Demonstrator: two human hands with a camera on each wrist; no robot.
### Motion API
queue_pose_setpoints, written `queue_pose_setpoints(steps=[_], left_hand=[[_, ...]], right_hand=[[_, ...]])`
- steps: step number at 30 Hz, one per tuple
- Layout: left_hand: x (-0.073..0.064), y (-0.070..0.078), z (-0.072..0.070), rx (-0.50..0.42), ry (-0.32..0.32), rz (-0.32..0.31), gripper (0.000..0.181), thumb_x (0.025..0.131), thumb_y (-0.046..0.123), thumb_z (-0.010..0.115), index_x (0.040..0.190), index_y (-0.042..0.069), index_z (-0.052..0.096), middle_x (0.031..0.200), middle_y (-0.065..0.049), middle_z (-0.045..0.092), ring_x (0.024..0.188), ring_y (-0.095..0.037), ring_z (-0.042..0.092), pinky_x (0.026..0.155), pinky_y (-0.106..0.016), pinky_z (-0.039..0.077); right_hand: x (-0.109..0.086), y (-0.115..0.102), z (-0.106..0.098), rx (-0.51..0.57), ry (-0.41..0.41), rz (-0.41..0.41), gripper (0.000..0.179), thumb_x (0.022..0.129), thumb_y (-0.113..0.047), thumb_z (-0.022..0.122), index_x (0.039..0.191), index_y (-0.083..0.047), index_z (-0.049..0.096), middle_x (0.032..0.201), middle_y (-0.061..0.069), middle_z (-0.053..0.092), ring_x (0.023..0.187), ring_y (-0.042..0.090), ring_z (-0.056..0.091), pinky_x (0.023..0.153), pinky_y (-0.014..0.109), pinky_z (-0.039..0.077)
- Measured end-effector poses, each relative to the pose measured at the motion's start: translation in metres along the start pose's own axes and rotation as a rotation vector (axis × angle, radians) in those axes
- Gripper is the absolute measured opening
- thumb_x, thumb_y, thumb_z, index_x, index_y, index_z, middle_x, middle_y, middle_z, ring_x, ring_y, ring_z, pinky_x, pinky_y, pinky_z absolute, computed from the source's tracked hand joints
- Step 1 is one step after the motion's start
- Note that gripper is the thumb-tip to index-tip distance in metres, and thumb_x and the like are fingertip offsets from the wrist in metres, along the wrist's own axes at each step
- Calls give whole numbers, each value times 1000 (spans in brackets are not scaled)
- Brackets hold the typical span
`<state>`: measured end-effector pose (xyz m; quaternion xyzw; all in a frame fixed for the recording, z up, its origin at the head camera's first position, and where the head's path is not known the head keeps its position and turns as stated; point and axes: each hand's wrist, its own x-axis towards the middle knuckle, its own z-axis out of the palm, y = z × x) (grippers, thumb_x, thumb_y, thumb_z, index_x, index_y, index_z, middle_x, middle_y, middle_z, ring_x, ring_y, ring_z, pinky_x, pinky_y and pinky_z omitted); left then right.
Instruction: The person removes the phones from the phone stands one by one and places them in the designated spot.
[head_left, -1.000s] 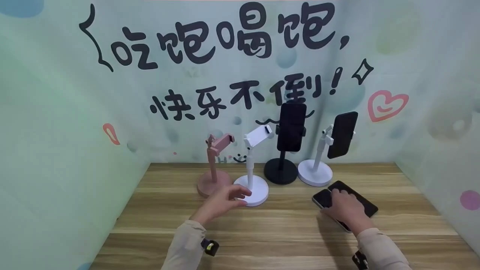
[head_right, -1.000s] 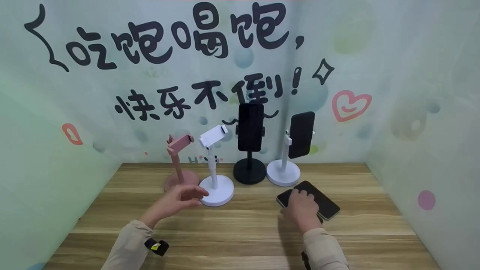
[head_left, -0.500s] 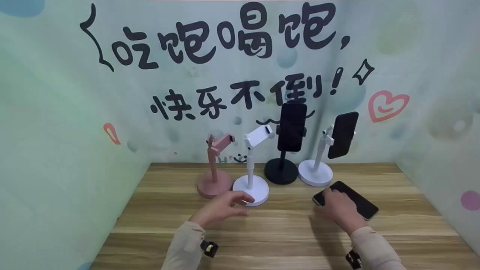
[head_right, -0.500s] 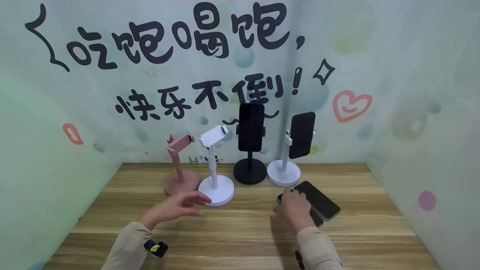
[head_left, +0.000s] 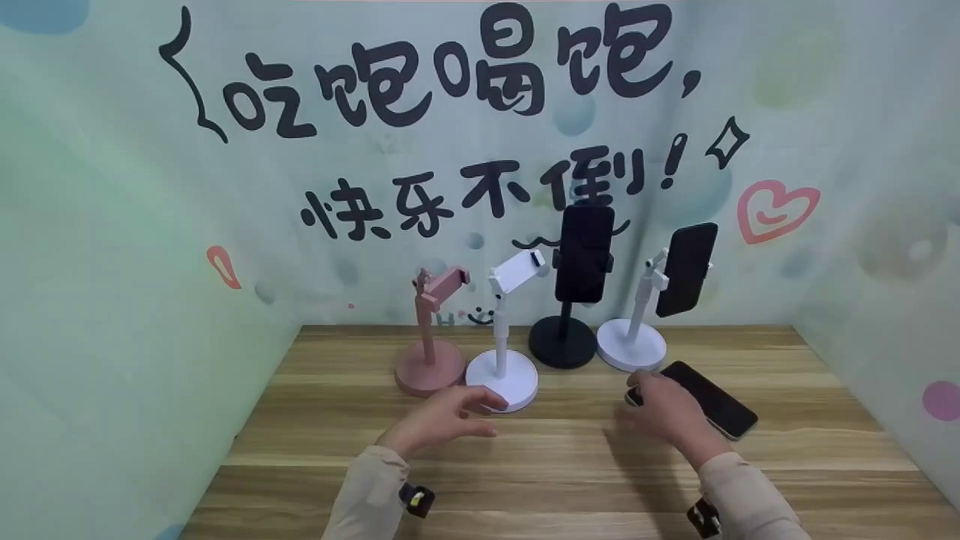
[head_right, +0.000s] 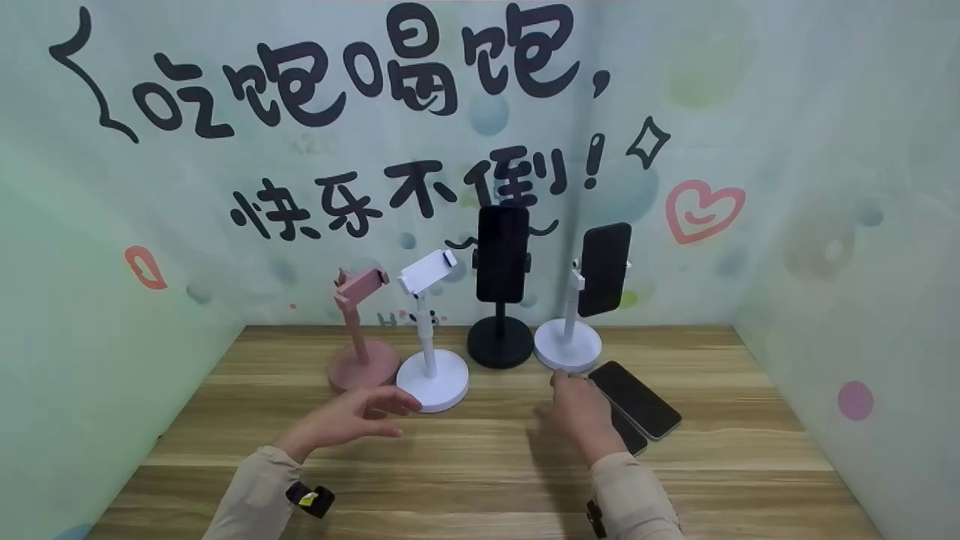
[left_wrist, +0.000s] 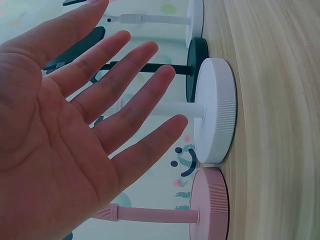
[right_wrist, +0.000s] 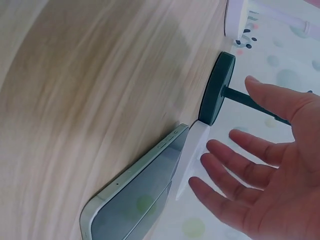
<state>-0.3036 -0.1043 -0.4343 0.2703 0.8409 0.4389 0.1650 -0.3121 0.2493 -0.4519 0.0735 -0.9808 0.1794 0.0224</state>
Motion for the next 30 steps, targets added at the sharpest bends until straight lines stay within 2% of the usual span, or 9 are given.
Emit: queue_pose_setpoints(steps=[5, 12, 20, 30], left_hand=[[-1, -1, 0, 0, 1, -5, 38, 92, 25, 72, 127, 12, 64, 133, -7, 66, 130, -32, 58, 110, -58, 41], [-2, -4, 0, -13, -7, 46, 41, 92, 20, 72, 128, 4, 62, 132, -13, 65, 129, -38, 57, 110, -61, 40], [-3, -5, 0, 7, -3, 15, 39, 92, 23, 72, 127, 9, 63, 132, -10, 66, 127, -30, 59, 110, -58, 42], [-3, -2, 2, 10, -9, 6, 37, 92, 22, 72, 126, 11, 64, 131, -8, 67, 127, -30, 60, 109, -57, 43]], right_hand=[[2, -2, 0, 15, 32, -6, 42, 86, -24, 71, 118, 2, 62, 115, 23, 69, 108, 41, 65, 89, 56, 53], [5, -6, 0, 23, 56, -16, 42, 86, -28, 75, 116, 0, 64, 109, 20, 70, 103, 38, 66, 87, 54, 53], [9, -7, 1, 54, 49, 2, 40, 88, -24, 73, 118, 1, 63, 111, 20, 70, 103, 38, 66, 86, 54, 54], [18, -9, 3, 79, 89, -8, 40, 89, -28, 73, 116, -1, 63, 115, 21, 68, 105, 39, 66, 87, 55, 53]])
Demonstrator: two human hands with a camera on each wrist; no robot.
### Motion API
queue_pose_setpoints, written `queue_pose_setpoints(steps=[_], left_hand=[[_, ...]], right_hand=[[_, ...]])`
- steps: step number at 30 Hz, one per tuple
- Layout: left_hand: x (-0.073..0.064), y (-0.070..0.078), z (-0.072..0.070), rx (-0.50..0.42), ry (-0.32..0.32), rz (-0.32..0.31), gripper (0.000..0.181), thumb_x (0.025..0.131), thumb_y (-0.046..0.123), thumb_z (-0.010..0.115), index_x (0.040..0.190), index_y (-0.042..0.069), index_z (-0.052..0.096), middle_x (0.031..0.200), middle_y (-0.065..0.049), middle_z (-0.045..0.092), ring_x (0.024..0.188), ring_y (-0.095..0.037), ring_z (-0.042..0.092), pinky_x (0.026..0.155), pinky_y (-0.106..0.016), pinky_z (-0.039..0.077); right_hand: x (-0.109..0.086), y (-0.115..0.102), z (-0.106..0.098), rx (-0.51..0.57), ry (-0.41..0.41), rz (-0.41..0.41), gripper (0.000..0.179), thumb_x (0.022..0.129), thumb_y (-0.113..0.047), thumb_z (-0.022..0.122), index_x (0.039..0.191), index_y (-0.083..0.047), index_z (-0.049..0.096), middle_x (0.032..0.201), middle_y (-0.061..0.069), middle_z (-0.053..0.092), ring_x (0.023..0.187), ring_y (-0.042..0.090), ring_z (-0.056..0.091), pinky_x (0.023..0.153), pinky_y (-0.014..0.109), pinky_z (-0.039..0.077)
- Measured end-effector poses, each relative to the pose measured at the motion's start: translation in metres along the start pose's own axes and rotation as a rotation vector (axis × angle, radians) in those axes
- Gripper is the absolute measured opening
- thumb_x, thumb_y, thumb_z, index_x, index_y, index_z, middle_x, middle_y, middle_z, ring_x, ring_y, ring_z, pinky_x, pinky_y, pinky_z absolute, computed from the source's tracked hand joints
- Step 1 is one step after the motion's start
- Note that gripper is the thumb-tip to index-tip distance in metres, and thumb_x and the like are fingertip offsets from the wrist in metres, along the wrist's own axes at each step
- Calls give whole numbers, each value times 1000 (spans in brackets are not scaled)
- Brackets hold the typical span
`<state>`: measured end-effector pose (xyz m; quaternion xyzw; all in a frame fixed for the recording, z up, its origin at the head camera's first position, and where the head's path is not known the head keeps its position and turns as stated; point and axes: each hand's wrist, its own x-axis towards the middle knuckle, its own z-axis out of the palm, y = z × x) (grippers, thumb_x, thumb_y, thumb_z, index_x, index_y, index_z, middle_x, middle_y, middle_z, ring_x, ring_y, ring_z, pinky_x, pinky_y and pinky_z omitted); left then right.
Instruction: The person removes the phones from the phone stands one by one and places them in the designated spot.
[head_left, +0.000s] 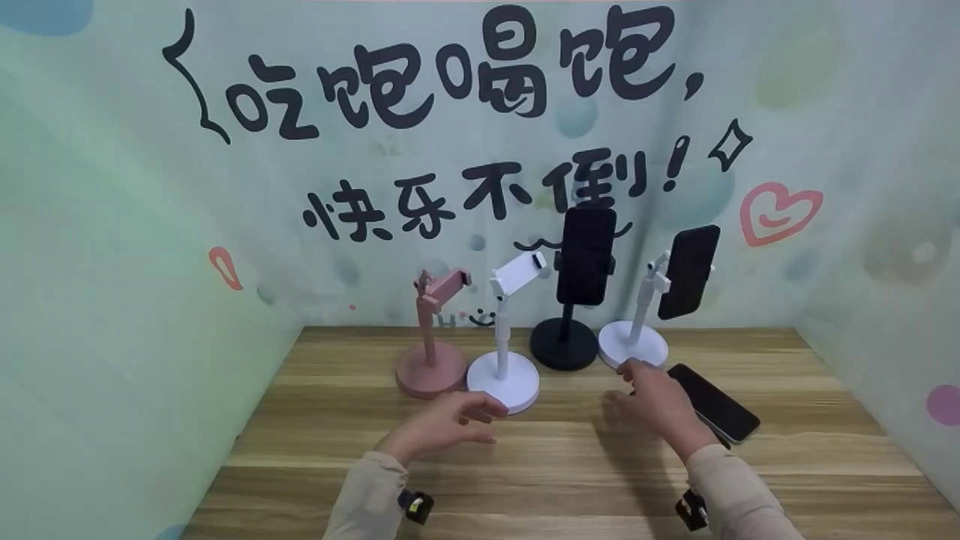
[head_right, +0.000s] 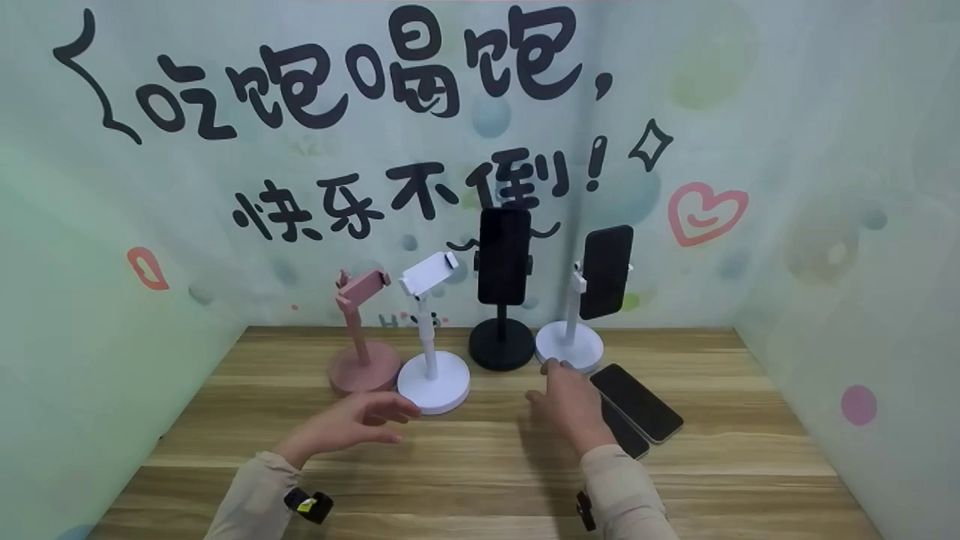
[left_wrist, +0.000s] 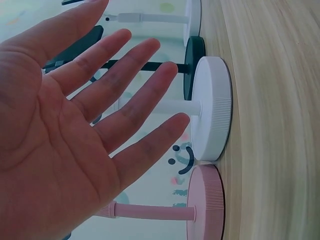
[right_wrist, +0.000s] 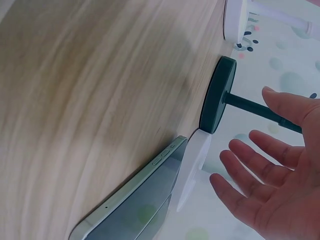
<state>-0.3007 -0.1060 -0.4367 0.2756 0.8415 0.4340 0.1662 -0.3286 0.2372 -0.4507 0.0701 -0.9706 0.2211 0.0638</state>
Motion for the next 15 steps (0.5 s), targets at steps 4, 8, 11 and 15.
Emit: queue_pose_setpoints(steps=[4, 8, 11, 15], left_hand=[[-1, 3, 0, -14, -4, -18, 37, 92, 22, 72, 127, 12, 64, 131, -7, 67, 127, -29, 60, 110, -57, 42], [-1, 1, 1, -3, -5, 10, 38, 92, 22, 72, 127, 9, 63, 131, -9, 66, 126, -31, 60, 109, -58, 42], [-2, 0, 2, 2, -5, 39, 38, 92, 20, 71, 127, 7, 63, 131, -11, 66, 126, -34, 60, 108, -61, 42], [-2, 0, 3, -19, -9, 30, 37, 92, 20, 71, 126, 7, 63, 131, -11, 66, 127, -35, 59, 109, -62, 40]], right_hand=[[5, -2, 1, 23, 14, -7, 41, 90, -28, 72, 117, -1, 62, 118, 22, 68, 108, 40, 65, 90, 56, 52], [10, -4, 2, 49, 21, -14, 43, 90, -29, 72, 120, -1, 61, 120, 22, 67, 110, 39, 64, 92, 56, 52], [13, -6, 4, 62, 30, -25, 43, 90, -29, 72, 120, 0, 61, 119, 22, 68, 109, 38, 65, 92, 56, 52], [17, -7, 5, 79, 54, -41, 41, 90, -27, 73, 119, -1, 61, 117, 21, 69, 109, 39, 65, 92, 55, 52]])
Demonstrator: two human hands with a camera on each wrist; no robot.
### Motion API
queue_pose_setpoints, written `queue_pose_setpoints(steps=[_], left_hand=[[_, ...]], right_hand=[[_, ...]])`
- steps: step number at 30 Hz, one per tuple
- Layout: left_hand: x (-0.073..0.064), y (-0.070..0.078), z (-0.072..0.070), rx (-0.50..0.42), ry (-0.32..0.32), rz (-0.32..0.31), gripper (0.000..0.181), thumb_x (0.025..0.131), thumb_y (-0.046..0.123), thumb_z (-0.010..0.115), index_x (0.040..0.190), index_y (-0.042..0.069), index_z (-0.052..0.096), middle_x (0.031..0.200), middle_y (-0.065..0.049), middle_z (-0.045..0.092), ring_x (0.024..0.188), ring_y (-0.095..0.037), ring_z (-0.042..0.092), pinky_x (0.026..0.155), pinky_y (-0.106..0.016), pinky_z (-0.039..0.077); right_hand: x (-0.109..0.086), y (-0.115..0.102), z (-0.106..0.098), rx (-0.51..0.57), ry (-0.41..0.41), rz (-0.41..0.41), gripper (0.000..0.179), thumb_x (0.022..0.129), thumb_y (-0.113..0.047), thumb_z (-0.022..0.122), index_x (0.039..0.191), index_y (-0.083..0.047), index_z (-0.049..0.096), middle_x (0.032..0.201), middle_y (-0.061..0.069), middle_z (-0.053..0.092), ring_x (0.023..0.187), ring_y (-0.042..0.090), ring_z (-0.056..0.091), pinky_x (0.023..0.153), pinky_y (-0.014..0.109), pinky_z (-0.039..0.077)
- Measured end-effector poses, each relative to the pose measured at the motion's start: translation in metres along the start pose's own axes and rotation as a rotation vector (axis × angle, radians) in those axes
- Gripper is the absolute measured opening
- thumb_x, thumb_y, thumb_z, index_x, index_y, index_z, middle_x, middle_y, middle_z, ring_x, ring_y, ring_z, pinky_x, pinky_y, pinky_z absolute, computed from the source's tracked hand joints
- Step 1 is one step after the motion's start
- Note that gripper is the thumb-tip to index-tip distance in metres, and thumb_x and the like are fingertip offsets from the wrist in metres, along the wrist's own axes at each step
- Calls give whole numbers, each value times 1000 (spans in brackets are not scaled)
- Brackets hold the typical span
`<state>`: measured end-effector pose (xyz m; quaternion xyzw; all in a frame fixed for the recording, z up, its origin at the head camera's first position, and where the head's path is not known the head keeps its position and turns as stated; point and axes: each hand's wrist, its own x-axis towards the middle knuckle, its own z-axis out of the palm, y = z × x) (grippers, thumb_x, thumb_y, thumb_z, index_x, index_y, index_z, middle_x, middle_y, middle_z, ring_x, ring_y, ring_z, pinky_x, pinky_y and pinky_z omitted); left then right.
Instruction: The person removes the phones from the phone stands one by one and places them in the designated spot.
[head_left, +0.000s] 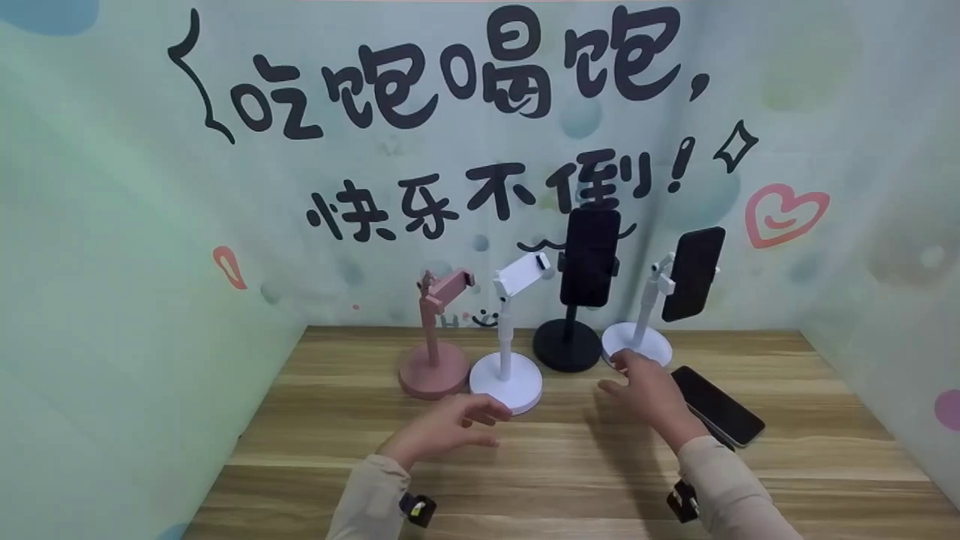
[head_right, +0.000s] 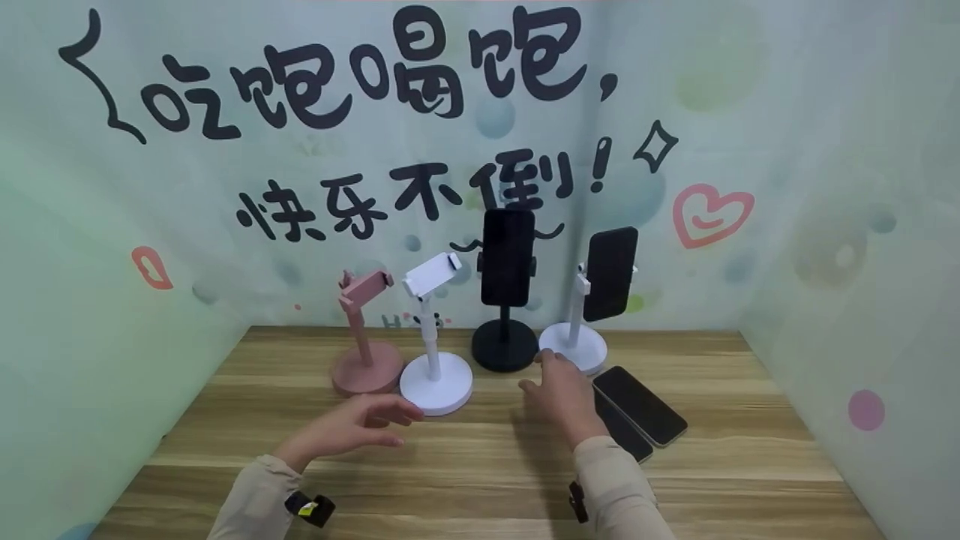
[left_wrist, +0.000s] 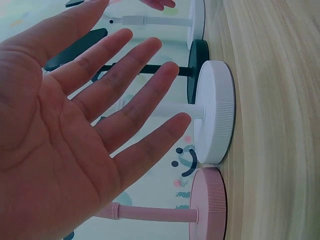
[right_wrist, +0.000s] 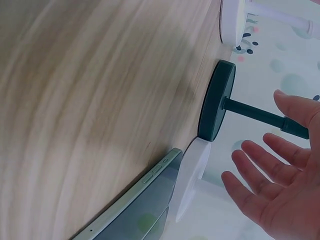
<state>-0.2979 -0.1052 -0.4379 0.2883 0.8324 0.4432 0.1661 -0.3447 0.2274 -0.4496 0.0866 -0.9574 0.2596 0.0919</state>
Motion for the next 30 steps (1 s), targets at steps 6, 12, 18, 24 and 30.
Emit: queue_pose_setpoints(steps=[6, 12, 18, 24, 30], left_hand=[[-1, 2, 0, -7, 3, -29, 36, 93, 19, 71, 127, 8, 63, 131, -9, 66, 127, -33, 59, 111, -60, 40], [-1, 0, 0, -18, 7, -45, 36, 92, 18, 71, 126, 10, 63, 131, -8, 66, 128, -33, 58, 111, -60, 40], [0, -1, 0, -17, 18, -58, 36, 91, 20, 73, 125, 13, 64, 129, -6, 67, 127, -31, 59, 111, -58, 41], [0, -2, 0, 22, -2, -1, 38, 93, 18, 71, 128, 7, 62, 131, -11, 66, 127, -35, 59, 108, -60, 43], [-1, -3, 1, -11, -3, -9, 36, 93, 18, 71, 126, 7, 63, 131, -11, 66, 128, -36, 58, 109, -61, 41]], right_hand=[[5, -3, 0, 23, 32, -33, 40, 90, -23, 72, 120, 0, 61, 118, 21, 69, 108, 39, 66, 92, 55, 52], [11, -6, 2, 24, 48, -49, 38, 91, -20, 72, 121, 0, 60, 119, 22, 68, 109, 39, 66, 92, 56, 53], [16, -9, 4, 24, 46, -48, 40, 91, -21, 73, 123, -1, 60, 121, 21, 67, 110, 38, 65, 94, 55, 52], [19, -14, 4, 45, 38, -53, 43, 91, -22, 72, 126, 0, 59, 124, 21, 66, 113, 39, 64, 95, 55, 51], [22, -18, 3, 74, 18, -59, 44, 94, -18, 69, 131, 1, 55, 129, 22, 63, 117, 41, 61, 99, 55, 50]])
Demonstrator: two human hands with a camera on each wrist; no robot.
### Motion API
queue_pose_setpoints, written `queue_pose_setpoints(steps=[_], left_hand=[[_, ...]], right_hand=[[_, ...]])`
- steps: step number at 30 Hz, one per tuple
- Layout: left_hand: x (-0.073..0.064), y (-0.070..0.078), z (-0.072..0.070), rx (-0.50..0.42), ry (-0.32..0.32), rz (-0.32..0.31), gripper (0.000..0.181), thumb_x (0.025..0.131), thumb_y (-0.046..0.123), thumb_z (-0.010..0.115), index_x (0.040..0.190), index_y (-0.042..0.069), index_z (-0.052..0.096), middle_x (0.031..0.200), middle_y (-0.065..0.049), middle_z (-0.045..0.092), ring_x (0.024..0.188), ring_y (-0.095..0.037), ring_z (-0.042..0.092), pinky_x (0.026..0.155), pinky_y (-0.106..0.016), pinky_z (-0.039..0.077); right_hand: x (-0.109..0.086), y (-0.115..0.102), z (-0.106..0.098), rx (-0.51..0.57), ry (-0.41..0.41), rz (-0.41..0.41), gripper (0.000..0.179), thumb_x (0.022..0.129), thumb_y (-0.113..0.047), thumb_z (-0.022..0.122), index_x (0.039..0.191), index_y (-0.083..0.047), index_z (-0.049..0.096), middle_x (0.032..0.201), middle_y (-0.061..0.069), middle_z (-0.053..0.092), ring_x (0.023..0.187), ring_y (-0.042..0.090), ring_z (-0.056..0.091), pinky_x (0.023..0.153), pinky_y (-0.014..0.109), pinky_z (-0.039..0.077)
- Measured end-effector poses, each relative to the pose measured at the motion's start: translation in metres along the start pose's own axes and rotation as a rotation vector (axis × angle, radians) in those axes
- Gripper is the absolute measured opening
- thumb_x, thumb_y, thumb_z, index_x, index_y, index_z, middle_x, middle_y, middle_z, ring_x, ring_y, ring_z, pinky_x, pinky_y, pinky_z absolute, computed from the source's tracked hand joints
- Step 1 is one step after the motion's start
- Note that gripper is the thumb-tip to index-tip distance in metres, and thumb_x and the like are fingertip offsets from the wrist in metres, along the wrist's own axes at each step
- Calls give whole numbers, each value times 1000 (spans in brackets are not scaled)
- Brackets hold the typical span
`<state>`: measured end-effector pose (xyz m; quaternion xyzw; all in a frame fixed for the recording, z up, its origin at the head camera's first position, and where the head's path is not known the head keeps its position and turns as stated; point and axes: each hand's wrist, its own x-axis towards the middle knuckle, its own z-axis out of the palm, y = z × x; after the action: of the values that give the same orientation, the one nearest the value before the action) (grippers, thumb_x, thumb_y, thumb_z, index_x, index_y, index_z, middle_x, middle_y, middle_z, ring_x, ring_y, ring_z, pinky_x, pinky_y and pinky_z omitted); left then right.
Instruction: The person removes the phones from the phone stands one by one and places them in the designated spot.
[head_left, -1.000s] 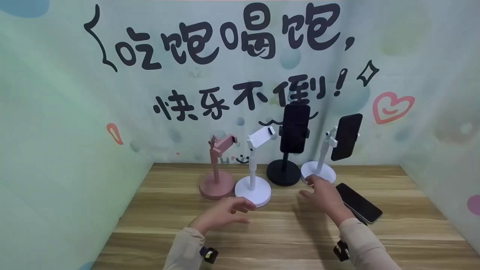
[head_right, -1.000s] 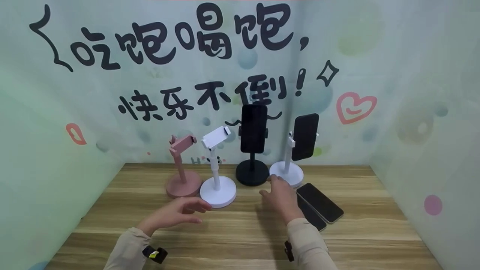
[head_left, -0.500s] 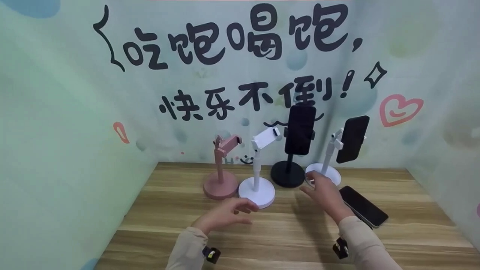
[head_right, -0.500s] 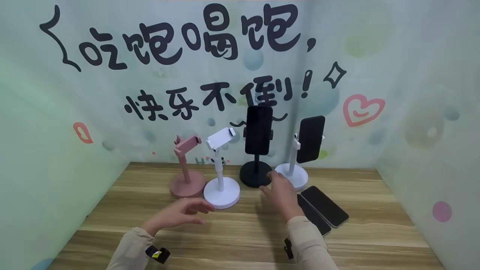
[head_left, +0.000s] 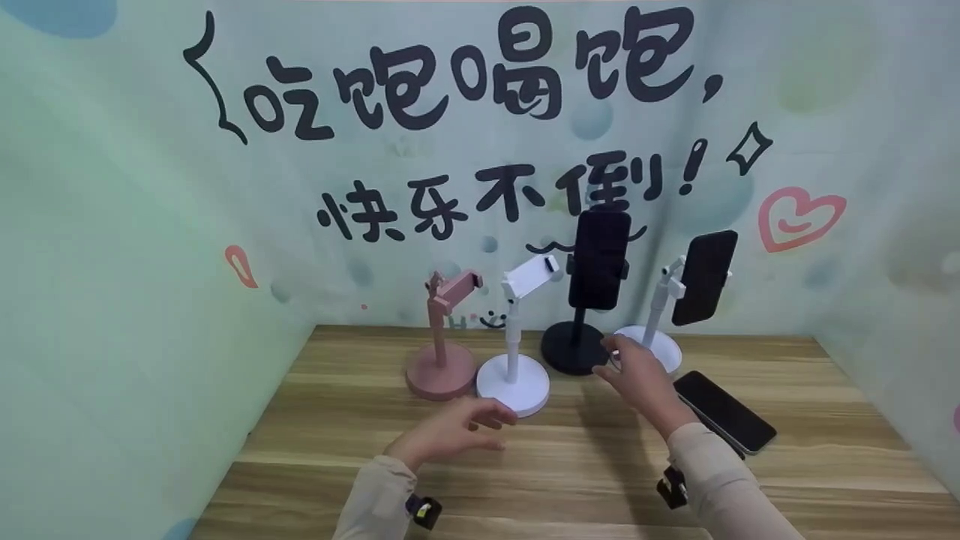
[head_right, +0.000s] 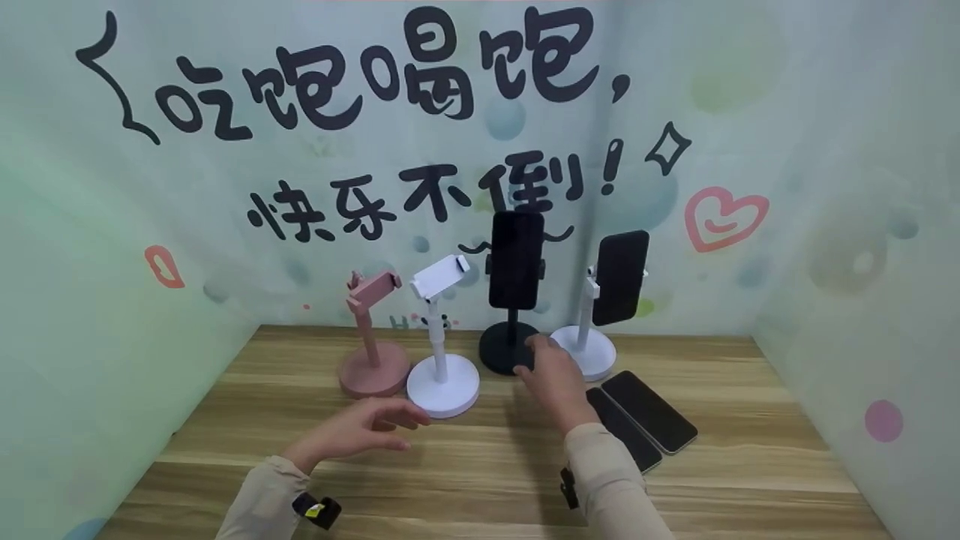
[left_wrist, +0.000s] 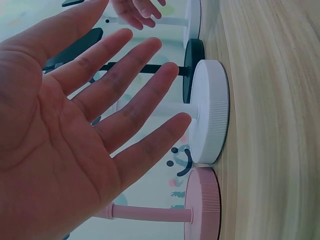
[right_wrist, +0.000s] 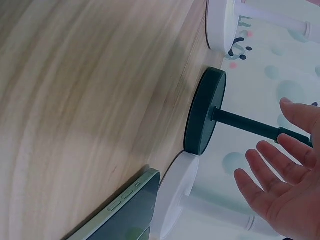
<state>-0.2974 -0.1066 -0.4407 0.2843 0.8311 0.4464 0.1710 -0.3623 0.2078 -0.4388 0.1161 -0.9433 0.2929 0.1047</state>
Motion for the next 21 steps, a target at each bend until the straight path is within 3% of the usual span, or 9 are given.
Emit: queue_pose_setpoints(steps=[6, 21], left_hand=[[1, -2, 1, -16, 5, -39, 35, 93, 19, 71, 125, 10, 64, 131, -9, 66, 128, -34, 58, 110, -60, 40], [3, -8, 3, -20, -8, -35, 35, 93, 18, 71, 126, 10, 63, 131, -9, 66, 127, -33, 59, 108, -60, 42]], right_hand=[[3, 2, 4, 9, 8, -12, 45, 93, -17, 69, 132, 2, 55, 130, 23, 62, 116, 40, 62, 98, 54, 50], [8, 0, 16, 41, 10, -12, 45, 91, -14, 71, 129, 4, 56, 126, 26, 63, 115, 41, 61, 99, 54, 49]])
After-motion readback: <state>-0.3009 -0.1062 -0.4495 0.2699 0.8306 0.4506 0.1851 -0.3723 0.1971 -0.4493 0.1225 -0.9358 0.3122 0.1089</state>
